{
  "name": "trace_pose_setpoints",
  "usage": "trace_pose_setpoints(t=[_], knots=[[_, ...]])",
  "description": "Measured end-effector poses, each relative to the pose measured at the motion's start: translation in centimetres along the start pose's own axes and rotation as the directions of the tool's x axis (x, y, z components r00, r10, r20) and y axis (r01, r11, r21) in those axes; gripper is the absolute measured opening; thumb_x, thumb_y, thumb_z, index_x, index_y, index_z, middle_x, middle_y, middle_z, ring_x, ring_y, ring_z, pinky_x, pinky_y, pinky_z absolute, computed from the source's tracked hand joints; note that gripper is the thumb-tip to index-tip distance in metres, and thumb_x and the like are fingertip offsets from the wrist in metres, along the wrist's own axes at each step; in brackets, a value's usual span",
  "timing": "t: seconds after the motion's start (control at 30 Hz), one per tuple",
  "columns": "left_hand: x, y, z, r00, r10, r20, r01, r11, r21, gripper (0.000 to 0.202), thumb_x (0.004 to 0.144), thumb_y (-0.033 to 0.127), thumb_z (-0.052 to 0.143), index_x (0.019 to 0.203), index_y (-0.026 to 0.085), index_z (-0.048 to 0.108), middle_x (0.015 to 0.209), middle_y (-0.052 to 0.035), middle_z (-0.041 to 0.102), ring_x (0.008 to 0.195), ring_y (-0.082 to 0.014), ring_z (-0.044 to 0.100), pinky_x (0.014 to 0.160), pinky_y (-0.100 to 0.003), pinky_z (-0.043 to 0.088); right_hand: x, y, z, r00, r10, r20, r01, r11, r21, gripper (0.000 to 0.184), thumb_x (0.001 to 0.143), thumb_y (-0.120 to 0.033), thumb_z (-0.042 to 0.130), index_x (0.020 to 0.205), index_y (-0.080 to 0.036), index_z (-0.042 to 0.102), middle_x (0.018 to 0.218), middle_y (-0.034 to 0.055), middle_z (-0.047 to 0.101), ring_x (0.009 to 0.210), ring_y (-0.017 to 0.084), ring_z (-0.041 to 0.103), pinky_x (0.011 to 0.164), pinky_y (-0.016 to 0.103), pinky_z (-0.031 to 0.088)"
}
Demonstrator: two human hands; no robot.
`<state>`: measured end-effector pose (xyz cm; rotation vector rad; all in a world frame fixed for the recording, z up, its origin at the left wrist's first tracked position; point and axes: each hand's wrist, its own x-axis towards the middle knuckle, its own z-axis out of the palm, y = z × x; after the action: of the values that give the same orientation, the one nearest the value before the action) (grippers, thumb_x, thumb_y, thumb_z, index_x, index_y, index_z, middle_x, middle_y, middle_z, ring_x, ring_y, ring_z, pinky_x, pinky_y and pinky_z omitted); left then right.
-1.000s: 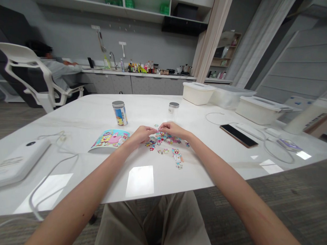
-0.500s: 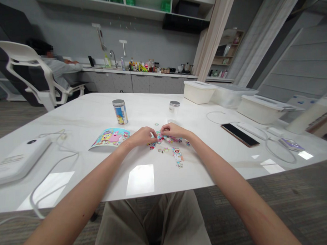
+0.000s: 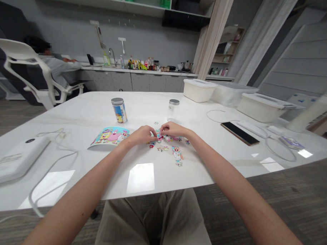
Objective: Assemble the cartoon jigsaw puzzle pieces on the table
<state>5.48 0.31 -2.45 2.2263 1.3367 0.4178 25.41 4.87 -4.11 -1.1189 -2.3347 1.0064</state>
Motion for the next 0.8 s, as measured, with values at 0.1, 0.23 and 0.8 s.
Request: trace_pose_setpoints(t=[0.1, 0.23, 0.8], knots=[[0.0, -0.1, 0.0, 1.000, -0.004, -0.006, 0.004, 1.000, -0.017, 0.020, 0.070, 0.032, 0.066, 0.079, 0.016, 0.075, 0.042, 0.0067, 0.044, 0.047, -0.0111, 0.042, 0.053, -0.023, 0.032, -0.1, -0.1, -0.1, 1.000, -0.010, 0.005, 0.010, 1.000, 0.021, 0.016, 0.070, -0.026, 0.061, 0.072, -0.012, 0.069, 0.055, -0.0037, 0.052, 0.055, 0.009, 0.039, 0.055, 0.024, 0.030], [0.2, -0.2, 0.2, 1.000, -0.021, -0.015, 0.020, 0.998, -0.063, 0.025, 0.072, 0.034, 0.065, 0.084, 0.014, 0.075, 0.044, 0.0055, 0.048, 0.046, -0.0106, 0.041, 0.051, -0.023, 0.031, -0.1, -0.3, -0.1, 1.000, -0.029, -0.002, 0.029, 0.997, 0.065, 0.020, 0.071, -0.028, 0.061, 0.075, -0.011, 0.072, 0.058, -0.0020, 0.055, 0.056, 0.009, 0.041, 0.056, 0.024, 0.031], [0.7, -0.9, 0.2, 0.990, -0.082, -0.117, 0.048, 0.963, -0.266, 0.019, 0.079, 0.032, 0.065, 0.081, 0.013, 0.070, 0.050, 0.0040, 0.051, 0.042, -0.0058, 0.032, 0.044, -0.020, 0.024, -0.6, -1.3, -0.3, 0.996, -0.060, -0.069, 0.072, 0.980, 0.188, 0.028, 0.074, -0.041, 0.063, 0.076, -0.013, 0.064, 0.058, -0.0046, 0.046, 0.055, 0.009, 0.036, 0.053, 0.025, 0.027]])
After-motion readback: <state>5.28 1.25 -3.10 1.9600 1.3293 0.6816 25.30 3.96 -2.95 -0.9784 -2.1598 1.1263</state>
